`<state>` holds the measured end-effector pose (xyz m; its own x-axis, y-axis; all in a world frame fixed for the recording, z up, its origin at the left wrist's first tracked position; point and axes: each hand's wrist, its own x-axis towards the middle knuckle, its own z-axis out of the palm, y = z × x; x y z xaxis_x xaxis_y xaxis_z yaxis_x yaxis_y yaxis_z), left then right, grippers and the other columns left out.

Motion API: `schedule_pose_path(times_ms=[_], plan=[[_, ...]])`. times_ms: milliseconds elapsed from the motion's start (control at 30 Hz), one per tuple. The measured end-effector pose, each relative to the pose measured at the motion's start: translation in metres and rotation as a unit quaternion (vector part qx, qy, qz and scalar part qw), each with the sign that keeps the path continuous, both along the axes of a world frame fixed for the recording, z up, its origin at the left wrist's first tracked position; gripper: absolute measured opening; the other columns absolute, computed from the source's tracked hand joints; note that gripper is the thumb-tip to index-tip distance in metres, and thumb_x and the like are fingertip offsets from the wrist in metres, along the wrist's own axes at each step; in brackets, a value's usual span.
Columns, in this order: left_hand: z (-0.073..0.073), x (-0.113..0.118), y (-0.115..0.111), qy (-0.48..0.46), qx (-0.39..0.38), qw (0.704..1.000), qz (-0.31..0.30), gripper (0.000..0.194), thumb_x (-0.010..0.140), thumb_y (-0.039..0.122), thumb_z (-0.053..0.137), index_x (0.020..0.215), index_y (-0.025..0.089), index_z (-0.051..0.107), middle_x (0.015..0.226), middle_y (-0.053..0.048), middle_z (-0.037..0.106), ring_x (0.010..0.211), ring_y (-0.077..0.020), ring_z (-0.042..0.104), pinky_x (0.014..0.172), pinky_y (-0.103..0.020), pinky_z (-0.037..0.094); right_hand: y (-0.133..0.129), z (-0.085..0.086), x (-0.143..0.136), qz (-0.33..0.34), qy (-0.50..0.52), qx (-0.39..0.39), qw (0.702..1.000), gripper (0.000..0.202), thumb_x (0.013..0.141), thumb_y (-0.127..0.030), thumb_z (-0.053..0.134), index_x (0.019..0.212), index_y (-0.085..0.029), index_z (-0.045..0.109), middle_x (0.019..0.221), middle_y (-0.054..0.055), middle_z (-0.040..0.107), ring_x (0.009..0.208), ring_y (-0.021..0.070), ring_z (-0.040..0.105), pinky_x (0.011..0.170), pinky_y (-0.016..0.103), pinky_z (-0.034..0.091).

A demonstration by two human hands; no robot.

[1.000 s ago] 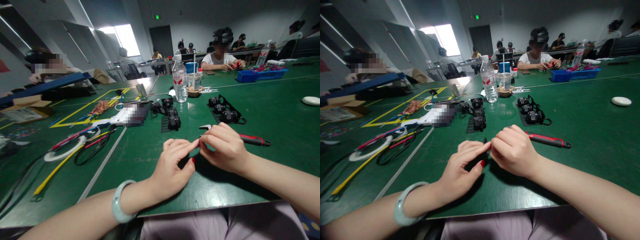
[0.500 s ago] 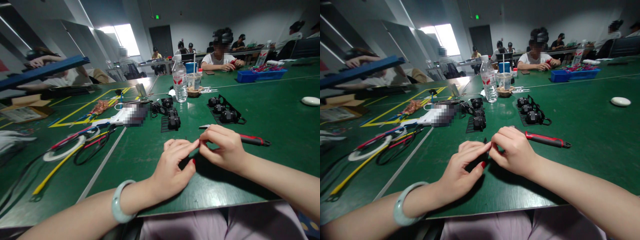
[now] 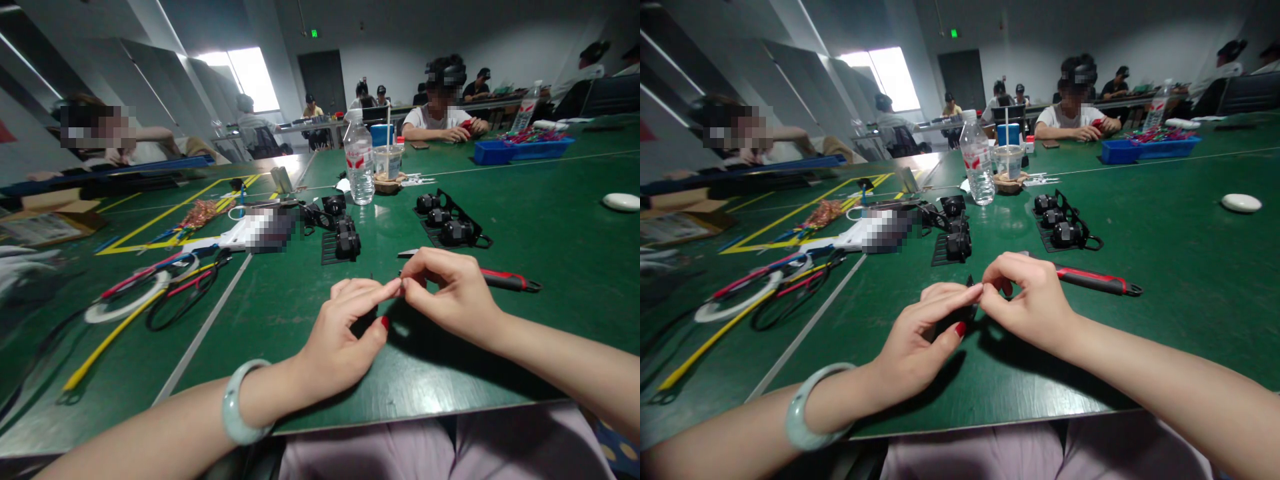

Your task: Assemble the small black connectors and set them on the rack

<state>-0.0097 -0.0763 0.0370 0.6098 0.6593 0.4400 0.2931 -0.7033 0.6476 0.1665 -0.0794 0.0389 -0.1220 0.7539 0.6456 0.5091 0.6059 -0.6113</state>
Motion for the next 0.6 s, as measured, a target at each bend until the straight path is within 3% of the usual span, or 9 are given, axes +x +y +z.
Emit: schedule_pose_path(times_ms=[600], plan=[[-0.0013, -0.0010, 0.0021, -0.065, -0.101, 0.992, -0.038, 0.036, 0.079, 0.025, 0.050, 0.115, 0.024, 0.051, 0.108, -0.006, 0.059, 0.100, -0.0199, 0.051, 0.087, -0.036, 0.040, -0.0025, -0.0006, 0.0008, 0.065, 0.142, -0.123, 0.980, 0.005, 0.067, -0.013, 0.053, 0.063, -0.016, 0.053, 0.061, -0.001, 0.055, 0.056, 0.0097, 0.052, 0.052, 0.020, 0.041]])
